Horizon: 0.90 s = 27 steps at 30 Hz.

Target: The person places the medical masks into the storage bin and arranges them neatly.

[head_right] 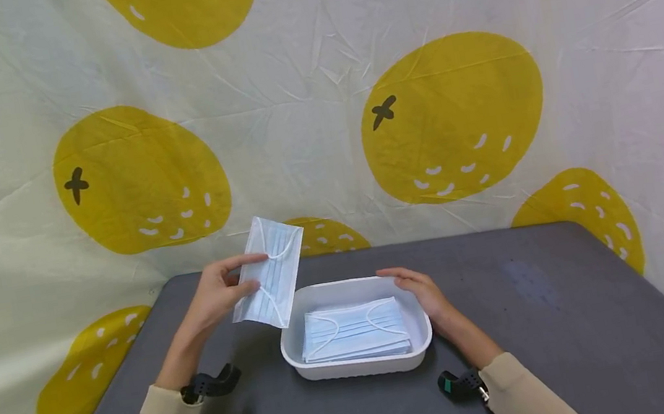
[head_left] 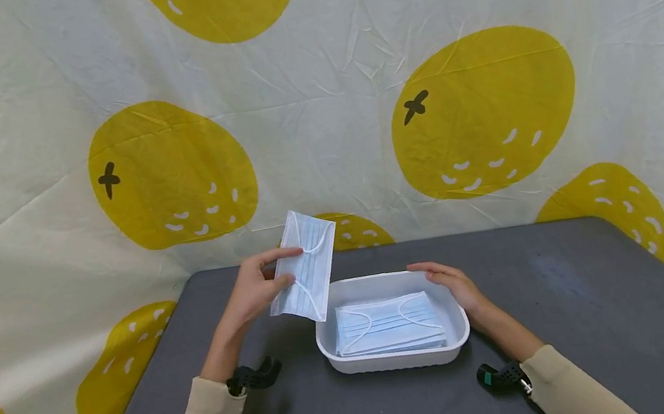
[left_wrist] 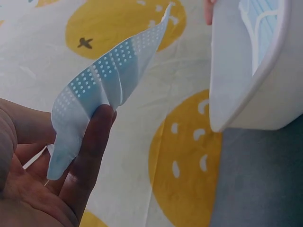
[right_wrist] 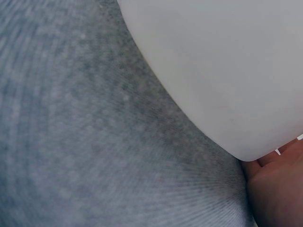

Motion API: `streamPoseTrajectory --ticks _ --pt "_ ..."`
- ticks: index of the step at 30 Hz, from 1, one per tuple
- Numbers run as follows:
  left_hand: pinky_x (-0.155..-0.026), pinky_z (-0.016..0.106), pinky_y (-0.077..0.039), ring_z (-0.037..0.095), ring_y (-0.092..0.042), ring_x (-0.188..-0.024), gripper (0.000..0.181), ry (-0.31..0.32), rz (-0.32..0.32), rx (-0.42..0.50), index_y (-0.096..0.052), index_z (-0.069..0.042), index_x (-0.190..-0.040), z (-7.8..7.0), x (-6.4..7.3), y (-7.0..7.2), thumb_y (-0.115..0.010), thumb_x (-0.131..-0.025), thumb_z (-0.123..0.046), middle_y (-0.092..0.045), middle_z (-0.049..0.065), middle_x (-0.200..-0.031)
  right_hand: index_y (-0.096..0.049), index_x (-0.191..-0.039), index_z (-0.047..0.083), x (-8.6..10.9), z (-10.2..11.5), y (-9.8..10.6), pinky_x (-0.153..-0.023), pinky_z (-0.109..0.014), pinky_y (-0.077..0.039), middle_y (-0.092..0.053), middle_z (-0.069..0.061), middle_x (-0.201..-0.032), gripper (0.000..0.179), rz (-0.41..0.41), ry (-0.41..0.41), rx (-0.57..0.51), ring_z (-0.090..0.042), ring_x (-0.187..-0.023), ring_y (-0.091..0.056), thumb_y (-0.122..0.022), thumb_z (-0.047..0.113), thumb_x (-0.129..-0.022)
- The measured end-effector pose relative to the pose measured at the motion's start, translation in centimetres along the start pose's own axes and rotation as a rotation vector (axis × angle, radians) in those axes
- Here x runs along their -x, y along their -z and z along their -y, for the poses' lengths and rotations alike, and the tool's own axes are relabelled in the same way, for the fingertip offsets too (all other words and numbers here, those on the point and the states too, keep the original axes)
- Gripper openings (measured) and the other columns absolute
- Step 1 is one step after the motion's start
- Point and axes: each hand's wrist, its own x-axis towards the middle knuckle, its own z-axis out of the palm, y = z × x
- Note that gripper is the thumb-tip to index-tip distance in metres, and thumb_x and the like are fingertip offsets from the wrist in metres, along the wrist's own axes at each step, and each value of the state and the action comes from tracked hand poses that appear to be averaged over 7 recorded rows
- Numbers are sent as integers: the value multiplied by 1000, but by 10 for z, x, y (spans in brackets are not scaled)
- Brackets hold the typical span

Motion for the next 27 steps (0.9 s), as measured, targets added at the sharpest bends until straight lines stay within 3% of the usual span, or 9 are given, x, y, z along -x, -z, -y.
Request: streamPoseTrajectory --ticks 5,12,16,27 --pt "-67 36 -62 27 -74 -84 42 -7 20 -5 -73 -12 -130 -3 -1 -9 -64 -93 4 -68 23 -128 -51 -146 -7 1 1 0 -98 -18 -50 -58 -11 -150 43 0 -3 -6 -1 -118 -62 -45 13 -109" --pt "-64 34 -60 27 -71 -79 42 -28 67 -37 -74 -13 -128 -6 -6 -20 -62 -91 5 -66 22 -129 -51 -146 -8 -1 -1 1 -98 -19 -50 -63 1 -143 43 8 8 -15 -3 -119 -62 -45 13 -109" --pt "-65 32 -58 25 -69 -77 44 -48 94 -73 -75 -15 -126 -7 -10 -25 -62 -90 5 -66 19 -132 -51 -146 -9 -1 -1 0 -99 -20 -51 -63 -1 -144 43 11 18 -12 -5 -119 -62 -45 12 -109" --pt "-67 27 -55 18 -65 -79 43 -129 290 -58 -75 -10 -125 -15 -22 -37 -62 -88 7 -64 16 -139 -49 -145 -12 2 -1 -3 -95 -20 -52 -69 23 -123 43 21 37 -40 -13 -119 -65 -42 8 -108"
